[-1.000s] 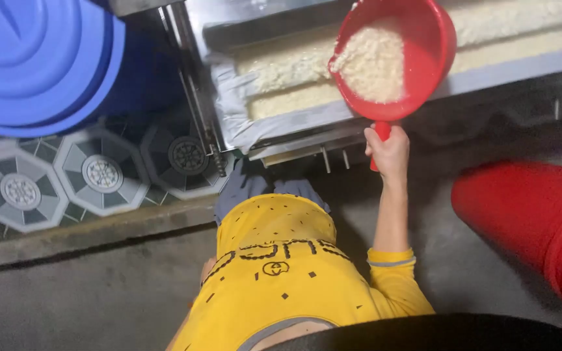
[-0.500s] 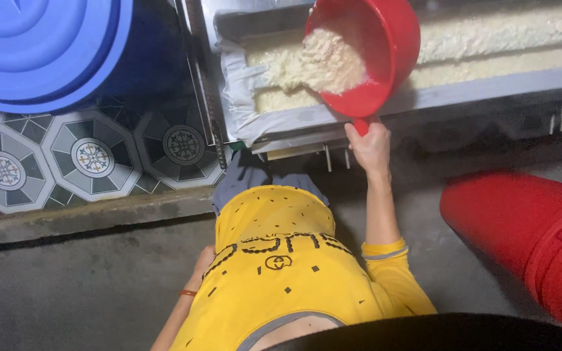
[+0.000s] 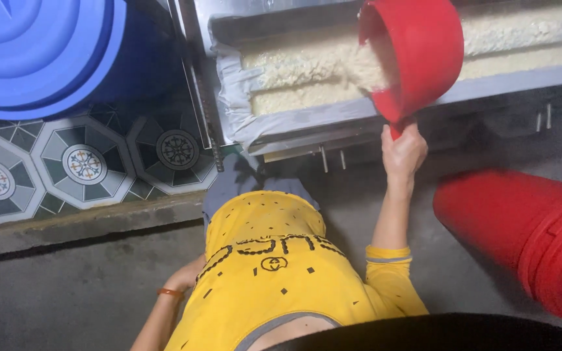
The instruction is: Transferring a mixture from a large container into a processing machine using a hand scoop
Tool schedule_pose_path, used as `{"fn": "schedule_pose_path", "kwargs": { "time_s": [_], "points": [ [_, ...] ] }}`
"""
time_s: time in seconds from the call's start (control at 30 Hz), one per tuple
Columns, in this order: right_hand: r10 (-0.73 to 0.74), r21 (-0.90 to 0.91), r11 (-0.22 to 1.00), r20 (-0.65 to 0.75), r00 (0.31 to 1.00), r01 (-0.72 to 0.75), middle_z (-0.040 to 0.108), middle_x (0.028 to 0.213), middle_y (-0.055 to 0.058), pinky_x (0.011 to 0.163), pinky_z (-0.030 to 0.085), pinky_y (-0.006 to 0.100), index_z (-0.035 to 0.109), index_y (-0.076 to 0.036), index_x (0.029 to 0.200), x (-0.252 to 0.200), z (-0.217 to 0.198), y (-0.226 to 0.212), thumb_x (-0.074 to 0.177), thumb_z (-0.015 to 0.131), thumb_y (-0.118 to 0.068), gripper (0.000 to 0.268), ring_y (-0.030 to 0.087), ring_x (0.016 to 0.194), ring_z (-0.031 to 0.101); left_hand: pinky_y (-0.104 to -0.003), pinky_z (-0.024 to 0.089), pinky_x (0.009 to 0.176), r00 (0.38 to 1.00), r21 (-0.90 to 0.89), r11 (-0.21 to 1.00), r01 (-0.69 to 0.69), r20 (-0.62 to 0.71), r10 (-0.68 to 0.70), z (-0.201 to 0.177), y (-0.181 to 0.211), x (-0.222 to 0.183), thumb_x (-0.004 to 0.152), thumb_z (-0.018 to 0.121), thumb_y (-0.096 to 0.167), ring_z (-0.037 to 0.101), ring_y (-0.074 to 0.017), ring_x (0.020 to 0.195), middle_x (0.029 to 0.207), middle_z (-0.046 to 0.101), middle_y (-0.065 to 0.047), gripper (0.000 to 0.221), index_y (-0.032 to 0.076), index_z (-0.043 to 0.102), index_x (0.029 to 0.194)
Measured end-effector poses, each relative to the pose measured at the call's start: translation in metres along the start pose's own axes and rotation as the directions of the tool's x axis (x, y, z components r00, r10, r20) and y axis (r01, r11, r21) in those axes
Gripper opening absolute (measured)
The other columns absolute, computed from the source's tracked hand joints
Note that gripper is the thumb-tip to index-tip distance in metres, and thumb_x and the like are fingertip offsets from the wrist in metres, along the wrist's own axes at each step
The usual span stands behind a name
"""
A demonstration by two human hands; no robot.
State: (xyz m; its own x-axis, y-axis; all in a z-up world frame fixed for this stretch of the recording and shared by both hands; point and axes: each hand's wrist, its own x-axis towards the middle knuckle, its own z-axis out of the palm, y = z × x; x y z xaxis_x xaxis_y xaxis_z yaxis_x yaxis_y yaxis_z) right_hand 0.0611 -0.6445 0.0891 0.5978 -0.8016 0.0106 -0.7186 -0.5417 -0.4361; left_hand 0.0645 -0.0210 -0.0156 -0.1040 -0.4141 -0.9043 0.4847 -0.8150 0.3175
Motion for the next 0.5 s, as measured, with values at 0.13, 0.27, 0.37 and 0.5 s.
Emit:
{"fn": "schedule_pose_path", "kwargs": {
  "time_s": [0.13,0.27,0.37,0.5],
  "points": [
    [-0.109,-0.244,0.966,-0.069,0.992,0.089,0.073,0.083,0.019,0.068,0.058,0.051,0.069,-0.006,0.108,-0.003,-0.016,0.012,0.091,0.084,-0.017,0.026,0.040,0.079,0.074,-0.045,0.054,0.111,0.984,-0.066,0.997,-0.027,0.175,0.039,-0.023,0.038,-0.045,0.088,0.075,0.023,0.068,-0.0280,0.125,0.138,0.067,-0.011,0.048,0.003,0.065,0.130],
    [-0.124,-0.445,0.889,-0.015,0.992,0.105,0.070,0.087,0.022,0.063,0.049,0.060,0.055,-0.004,0.099,-0.015,-0.035,-0.009,0.094,0.090,-0.035,0.046,0.050,0.077,0.067,-0.042,0.054,0.116,0.930,-0.110,0.993,-0.032,0.360,0.069,-0.053,0.093,-0.092,0.087,0.077,0.018,0.066,-0.0235,0.131,0.147,0.064,-0.008,0.053,0.005,0.063,0.137],
    [-0.082,-0.435,0.895,0.056,0.995,0.098,0.072,0.093,0.026,0.066,0.049,0.065,0.061,-0.006,0.109,-0.018,-0.043,-0.053,0.104,0.074,-0.043,0.039,0.055,0.080,0.067,-0.037,0.061,0.105,0.929,-0.157,0.987,0.028,0.368,0.032,-0.101,0.046,-0.098,0.089,0.076,0.017,0.074,-0.0177,0.111,0.131,0.075,-0.005,0.039,0.003,0.074,0.125],
    [-0.119,-0.470,0.868,0.110,0.987,0.157,0.074,0.091,0.022,0.062,0.049,0.062,0.069,-0.013,0.112,-0.028,-0.032,-0.115,0.105,0.072,-0.038,0.026,0.053,0.076,0.068,-0.035,0.062,0.104,0.980,0.005,0.997,0.074,0.185,-0.074,-0.181,-0.007,-0.101,0.093,0.069,0.018,0.078,-0.0172,0.109,0.127,0.079,-0.005,0.029,0.004,0.078,0.117]
  ]
}}
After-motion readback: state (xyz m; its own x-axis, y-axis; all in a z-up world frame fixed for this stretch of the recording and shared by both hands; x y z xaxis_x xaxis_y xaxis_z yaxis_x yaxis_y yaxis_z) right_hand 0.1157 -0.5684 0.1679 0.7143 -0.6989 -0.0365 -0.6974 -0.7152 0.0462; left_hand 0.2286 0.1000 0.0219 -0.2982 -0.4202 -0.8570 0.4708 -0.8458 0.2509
